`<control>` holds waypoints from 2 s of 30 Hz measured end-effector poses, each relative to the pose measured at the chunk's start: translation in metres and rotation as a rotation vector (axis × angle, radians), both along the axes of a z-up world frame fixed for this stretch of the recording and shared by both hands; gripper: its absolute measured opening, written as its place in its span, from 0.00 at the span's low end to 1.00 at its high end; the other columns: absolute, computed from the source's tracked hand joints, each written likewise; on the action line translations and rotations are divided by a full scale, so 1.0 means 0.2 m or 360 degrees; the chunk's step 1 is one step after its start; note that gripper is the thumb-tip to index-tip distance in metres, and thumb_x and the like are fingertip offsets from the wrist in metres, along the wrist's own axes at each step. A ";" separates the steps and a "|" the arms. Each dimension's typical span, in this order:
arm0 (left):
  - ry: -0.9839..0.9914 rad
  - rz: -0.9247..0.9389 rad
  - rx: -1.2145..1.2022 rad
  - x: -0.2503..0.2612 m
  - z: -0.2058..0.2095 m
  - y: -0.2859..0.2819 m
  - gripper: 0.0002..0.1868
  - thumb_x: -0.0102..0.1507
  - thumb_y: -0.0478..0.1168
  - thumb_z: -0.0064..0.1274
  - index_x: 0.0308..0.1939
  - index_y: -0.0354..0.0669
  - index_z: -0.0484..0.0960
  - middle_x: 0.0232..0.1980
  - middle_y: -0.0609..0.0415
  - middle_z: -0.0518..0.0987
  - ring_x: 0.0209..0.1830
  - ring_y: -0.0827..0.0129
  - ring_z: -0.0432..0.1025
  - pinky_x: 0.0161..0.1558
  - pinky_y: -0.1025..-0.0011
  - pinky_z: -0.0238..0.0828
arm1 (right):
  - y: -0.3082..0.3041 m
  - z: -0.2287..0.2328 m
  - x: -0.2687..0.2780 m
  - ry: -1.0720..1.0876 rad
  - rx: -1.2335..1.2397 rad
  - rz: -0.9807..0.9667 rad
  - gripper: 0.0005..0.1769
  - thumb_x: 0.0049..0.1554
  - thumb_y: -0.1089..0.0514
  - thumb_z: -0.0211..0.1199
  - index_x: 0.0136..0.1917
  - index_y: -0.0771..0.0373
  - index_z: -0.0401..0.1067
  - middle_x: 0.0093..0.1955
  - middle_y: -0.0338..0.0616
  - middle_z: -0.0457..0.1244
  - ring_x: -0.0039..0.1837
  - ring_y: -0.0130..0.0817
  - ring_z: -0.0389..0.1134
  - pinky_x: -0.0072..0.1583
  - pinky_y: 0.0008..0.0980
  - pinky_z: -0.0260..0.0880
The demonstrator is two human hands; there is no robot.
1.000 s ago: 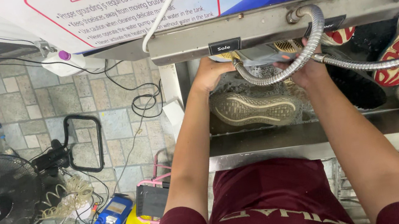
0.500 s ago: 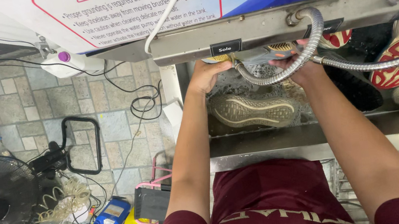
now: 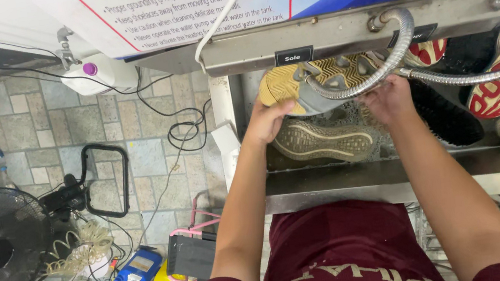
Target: The person uses a shoe cleaning machine to clean a grey and orange sneaker. They hold the shoe against rotating brushes and water jets, focusing on the sole and upper parts. The person rotates the shoe to ensure all areas are cleaned and rinsed.
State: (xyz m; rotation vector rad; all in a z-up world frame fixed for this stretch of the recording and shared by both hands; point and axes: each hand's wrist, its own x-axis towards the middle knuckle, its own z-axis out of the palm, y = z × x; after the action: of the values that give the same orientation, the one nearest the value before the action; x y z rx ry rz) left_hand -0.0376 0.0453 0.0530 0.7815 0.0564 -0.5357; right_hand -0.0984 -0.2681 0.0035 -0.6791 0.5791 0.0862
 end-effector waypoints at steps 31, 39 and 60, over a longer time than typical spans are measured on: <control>0.0573 0.0589 -0.0487 0.01 0.12 -0.01 0.31 0.61 0.56 0.45 0.63 0.43 0.75 0.64 0.49 0.77 0.65 0.51 0.69 0.67 0.50 0.64 | 0.13 0.33 -0.07 -0.0008 -0.0027 0.0500 0.33 0.58 0.41 0.59 0.71 0.60 0.66 0.69 0.48 0.65 0.72 0.44 0.65 0.73 0.47 0.62; 0.0754 0.0513 -0.0317 0.24 0.06 0.00 0.32 0.59 0.59 0.43 0.63 0.51 0.73 0.62 0.53 0.75 0.62 0.54 0.68 0.60 0.48 0.64 | 0.24 0.36 0.10 0.0167 -0.0064 0.0164 0.33 0.56 0.44 0.60 0.69 0.62 0.65 0.64 0.49 0.65 0.66 0.46 0.66 0.66 0.48 0.68; 0.0608 0.0682 -0.0289 0.18 -0.01 -0.06 0.32 0.65 0.59 0.38 0.64 0.43 0.73 0.64 0.50 0.76 0.65 0.55 0.69 0.68 0.55 0.64 | 0.16 0.37 -0.06 0.0054 -0.0144 0.0187 0.25 0.58 0.45 0.56 0.63 0.61 0.70 0.60 0.45 0.69 0.60 0.40 0.71 0.62 0.43 0.74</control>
State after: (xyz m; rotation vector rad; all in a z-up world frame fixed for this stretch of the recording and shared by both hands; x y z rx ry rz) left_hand -0.0008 0.0328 0.0511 0.4616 0.5107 -0.2697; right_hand -0.1106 -0.2359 0.0774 -0.8008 0.5777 0.1825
